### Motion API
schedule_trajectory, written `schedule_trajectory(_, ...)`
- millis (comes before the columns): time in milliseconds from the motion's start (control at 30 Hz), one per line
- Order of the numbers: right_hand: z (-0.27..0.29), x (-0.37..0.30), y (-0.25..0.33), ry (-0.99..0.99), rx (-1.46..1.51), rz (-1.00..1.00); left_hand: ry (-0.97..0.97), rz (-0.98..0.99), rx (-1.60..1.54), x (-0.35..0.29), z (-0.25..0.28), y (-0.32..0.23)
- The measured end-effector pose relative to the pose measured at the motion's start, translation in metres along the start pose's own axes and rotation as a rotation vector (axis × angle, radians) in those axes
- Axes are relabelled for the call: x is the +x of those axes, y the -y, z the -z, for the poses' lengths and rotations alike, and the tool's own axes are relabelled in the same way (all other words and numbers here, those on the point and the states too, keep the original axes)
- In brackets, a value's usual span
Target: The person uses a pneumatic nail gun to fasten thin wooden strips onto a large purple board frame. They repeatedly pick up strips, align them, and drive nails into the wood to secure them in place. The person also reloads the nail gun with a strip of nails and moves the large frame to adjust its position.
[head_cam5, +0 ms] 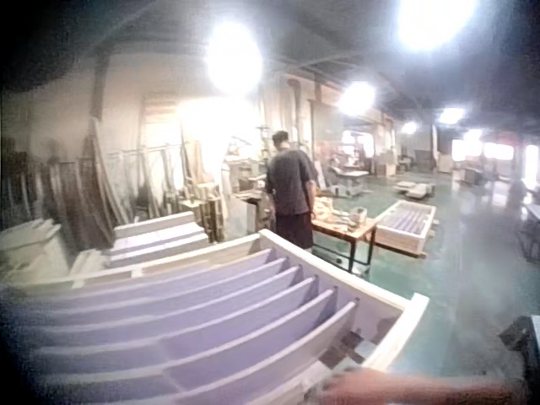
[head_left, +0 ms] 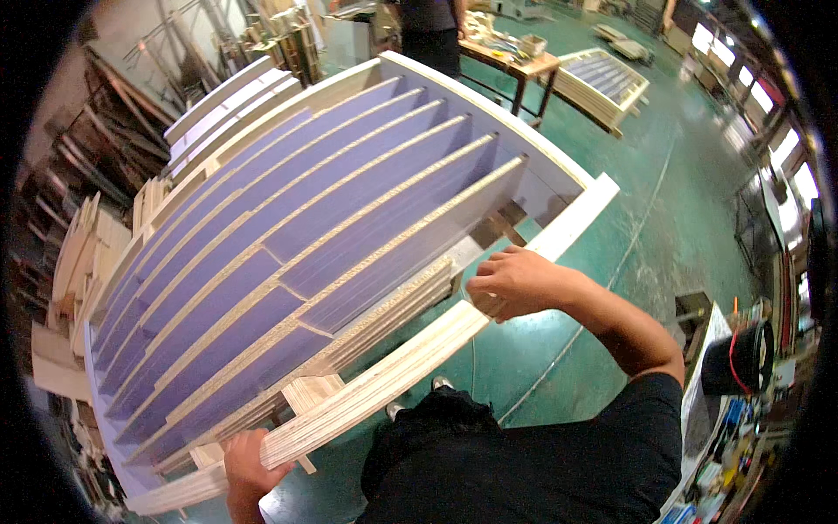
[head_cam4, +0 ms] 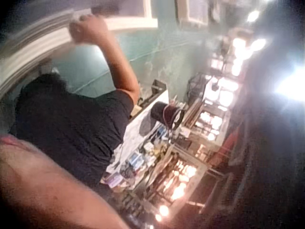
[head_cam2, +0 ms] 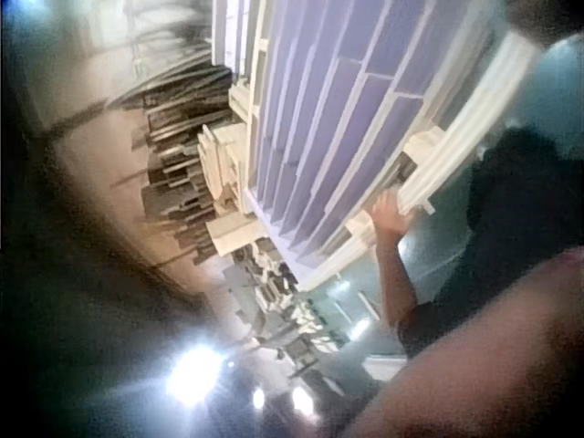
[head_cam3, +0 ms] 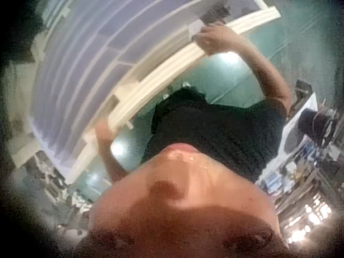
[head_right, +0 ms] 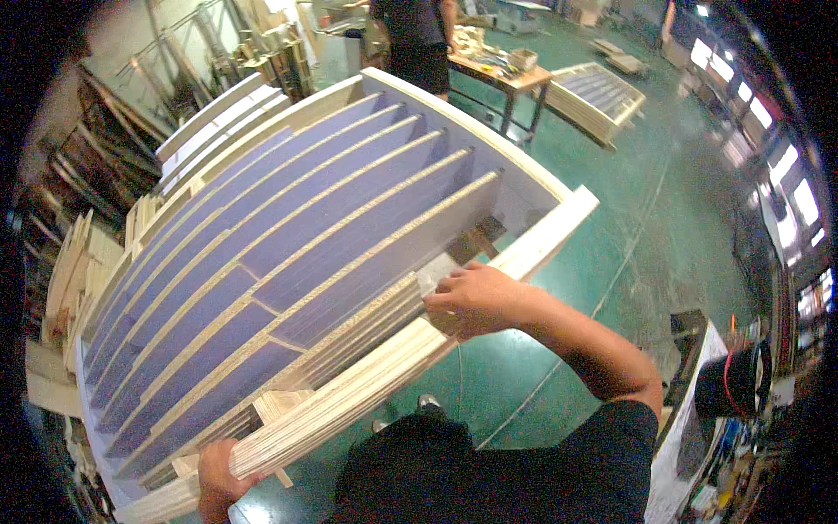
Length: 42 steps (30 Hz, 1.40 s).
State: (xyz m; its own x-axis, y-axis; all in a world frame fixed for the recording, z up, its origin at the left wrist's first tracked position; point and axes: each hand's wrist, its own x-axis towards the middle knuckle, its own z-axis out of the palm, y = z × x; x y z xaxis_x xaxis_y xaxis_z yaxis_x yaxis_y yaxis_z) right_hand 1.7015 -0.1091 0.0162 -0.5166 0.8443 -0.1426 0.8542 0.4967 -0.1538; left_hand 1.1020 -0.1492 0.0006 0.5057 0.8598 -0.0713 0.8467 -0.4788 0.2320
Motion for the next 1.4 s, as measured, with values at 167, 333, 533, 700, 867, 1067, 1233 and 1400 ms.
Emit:
schedule_trajectory(167,0.006,-0.013,0.0,-0.111,-0.025,-0.064,-0.114,-0.024,0.045,-0.005,-0.002,0.004)
schedule_trajectory(333,0.044,-0.006,0.029,-0.265,0.014,-0.065,-0.1,0.054,0.182,-0.046,0.047,-0.007)
schedule_trajectory(533,0.066,-0.06,0.057,-0.485,-0.119,-0.315,-0.267,-0.274,0.294,0.032,0.124,0.032)
schedule_trajectory(700,0.056,-0.012,0.114,-0.5,-0.131,-0.422,-0.319,-0.321,0.253,0.083,0.153,0.104)
schedule_trajectory(867,0.055,0.049,0.121,-0.587,-0.176,-0.364,-0.216,-0.267,0.145,0.181,0.176,0.173)
schedule_trajectory(1067,0.064,0.112,0.139,-0.549,-0.067,-0.392,-0.142,-0.248,-0.044,0.229,0.163,0.238)
schedule_trajectory(1233,0.063,0.133,0.144,-0.493,-0.146,-0.409,-0.027,-0.251,-0.108,0.253,0.151,0.26)
schedule_trajectory(1400,0.082,0.178,0.122,-0.306,-0.156,-0.435,0.003,-0.223,-0.085,0.271,0.152,0.27)
